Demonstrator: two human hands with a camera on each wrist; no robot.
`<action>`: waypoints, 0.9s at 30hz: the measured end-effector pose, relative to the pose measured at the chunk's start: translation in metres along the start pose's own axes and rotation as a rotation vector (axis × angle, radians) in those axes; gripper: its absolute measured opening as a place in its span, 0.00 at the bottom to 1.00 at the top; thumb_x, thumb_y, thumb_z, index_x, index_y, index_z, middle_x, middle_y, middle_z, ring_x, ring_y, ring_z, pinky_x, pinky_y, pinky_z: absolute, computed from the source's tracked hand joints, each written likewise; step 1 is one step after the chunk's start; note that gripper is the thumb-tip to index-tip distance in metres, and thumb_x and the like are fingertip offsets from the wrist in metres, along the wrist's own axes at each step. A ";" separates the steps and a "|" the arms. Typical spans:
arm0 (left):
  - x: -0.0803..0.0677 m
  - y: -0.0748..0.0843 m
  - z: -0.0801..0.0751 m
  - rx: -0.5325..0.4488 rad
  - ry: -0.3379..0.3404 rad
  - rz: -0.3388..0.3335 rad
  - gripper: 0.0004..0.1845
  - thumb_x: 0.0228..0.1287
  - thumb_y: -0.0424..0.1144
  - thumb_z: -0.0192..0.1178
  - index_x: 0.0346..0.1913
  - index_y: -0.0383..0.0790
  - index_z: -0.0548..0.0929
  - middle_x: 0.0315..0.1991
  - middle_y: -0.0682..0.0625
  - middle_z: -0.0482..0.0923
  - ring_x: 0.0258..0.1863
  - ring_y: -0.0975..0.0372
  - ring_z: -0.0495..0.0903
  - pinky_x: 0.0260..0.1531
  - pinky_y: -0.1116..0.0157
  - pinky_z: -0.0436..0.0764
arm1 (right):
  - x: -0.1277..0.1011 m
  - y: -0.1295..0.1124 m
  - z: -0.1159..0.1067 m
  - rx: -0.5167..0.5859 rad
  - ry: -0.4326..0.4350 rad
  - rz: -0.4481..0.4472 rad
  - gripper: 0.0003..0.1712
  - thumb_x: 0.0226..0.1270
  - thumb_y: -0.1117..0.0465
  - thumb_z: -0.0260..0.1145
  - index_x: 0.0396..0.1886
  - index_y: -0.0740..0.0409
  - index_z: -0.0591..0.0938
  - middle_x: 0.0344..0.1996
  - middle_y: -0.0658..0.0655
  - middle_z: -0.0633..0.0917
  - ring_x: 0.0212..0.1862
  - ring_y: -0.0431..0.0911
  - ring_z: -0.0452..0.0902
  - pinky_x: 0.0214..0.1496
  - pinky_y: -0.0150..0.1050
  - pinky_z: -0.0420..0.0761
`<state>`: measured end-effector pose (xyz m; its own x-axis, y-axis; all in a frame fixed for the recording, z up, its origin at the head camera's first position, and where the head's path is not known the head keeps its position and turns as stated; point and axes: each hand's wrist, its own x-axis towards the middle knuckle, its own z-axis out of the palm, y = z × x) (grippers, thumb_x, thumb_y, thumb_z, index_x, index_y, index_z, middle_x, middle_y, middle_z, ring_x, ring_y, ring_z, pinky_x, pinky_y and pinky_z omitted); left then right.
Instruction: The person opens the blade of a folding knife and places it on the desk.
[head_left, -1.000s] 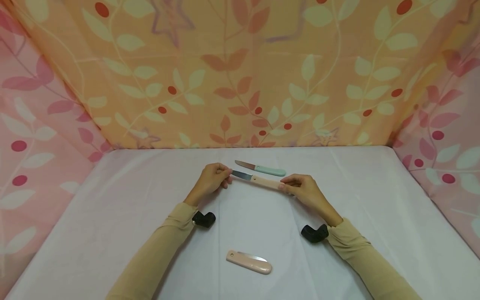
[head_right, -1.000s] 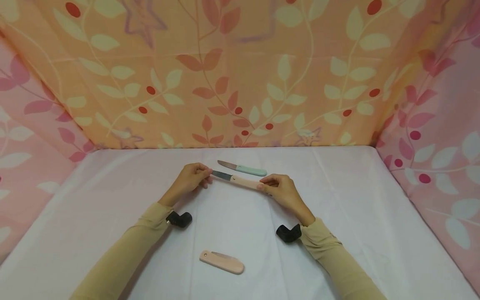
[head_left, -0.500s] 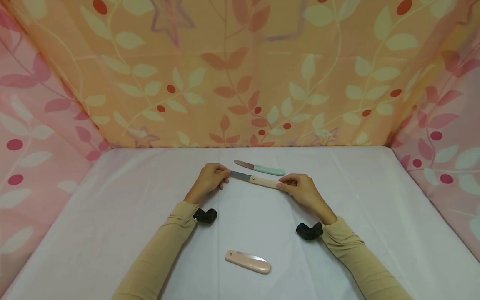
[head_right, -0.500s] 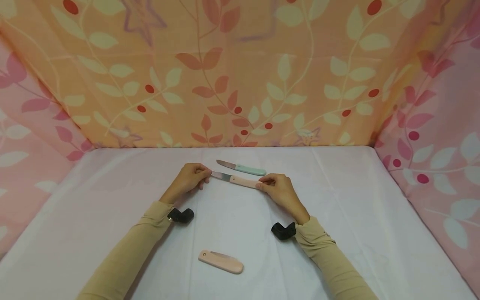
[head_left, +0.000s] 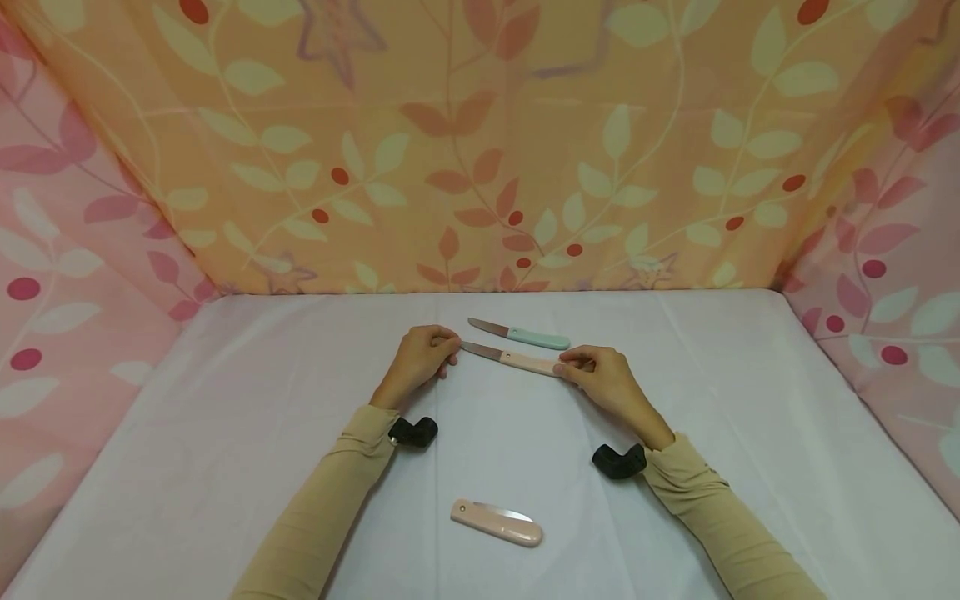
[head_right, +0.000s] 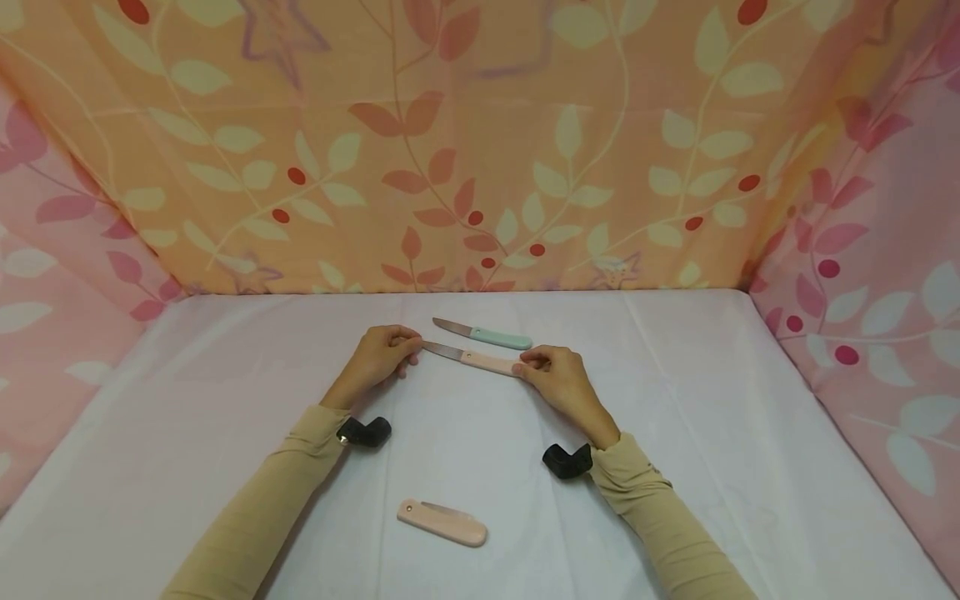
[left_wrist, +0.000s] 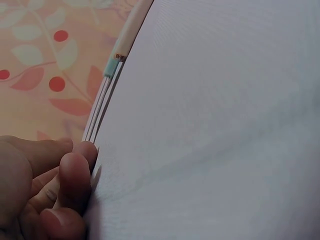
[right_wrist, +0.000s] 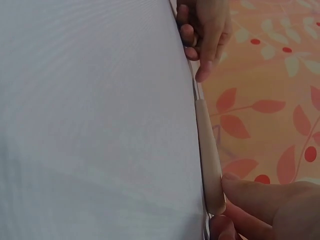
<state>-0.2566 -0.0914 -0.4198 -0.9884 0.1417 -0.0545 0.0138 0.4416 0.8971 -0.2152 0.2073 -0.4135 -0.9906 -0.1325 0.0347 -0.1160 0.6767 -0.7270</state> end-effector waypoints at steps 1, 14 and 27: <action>0.000 0.000 0.000 -0.004 -0.001 -0.001 0.14 0.71 0.40 0.60 0.51 0.33 0.82 0.24 0.49 0.83 0.14 0.66 0.74 0.16 0.72 0.70 | 0.000 0.000 0.000 0.000 0.002 -0.003 0.19 0.67 0.54 0.70 0.50 0.63 0.85 0.33 0.58 0.86 0.32 0.43 0.76 0.35 0.35 0.74; -0.007 -0.001 -0.004 0.004 -0.069 0.027 0.14 0.72 0.42 0.60 0.52 0.37 0.81 0.25 0.49 0.82 0.18 0.64 0.74 0.17 0.69 0.73 | -0.002 0.001 -0.003 0.024 -0.008 -0.012 0.23 0.67 0.52 0.69 0.55 0.62 0.81 0.43 0.61 0.86 0.44 0.50 0.85 0.44 0.38 0.79; -0.021 0.006 -0.008 0.132 -0.111 0.096 0.16 0.70 0.41 0.60 0.56 0.37 0.81 0.36 0.44 0.86 0.28 0.63 0.80 0.29 0.69 0.75 | -0.013 -0.007 -0.005 0.008 0.002 -0.049 0.21 0.67 0.56 0.69 0.54 0.63 0.81 0.43 0.61 0.86 0.45 0.52 0.86 0.40 0.35 0.81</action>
<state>-0.2369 -0.0984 -0.4096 -0.9590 0.2822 -0.0263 0.1340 0.5331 0.8354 -0.2015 0.2075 -0.4053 -0.9840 -0.1634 0.0716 -0.1633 0.6634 -0.7302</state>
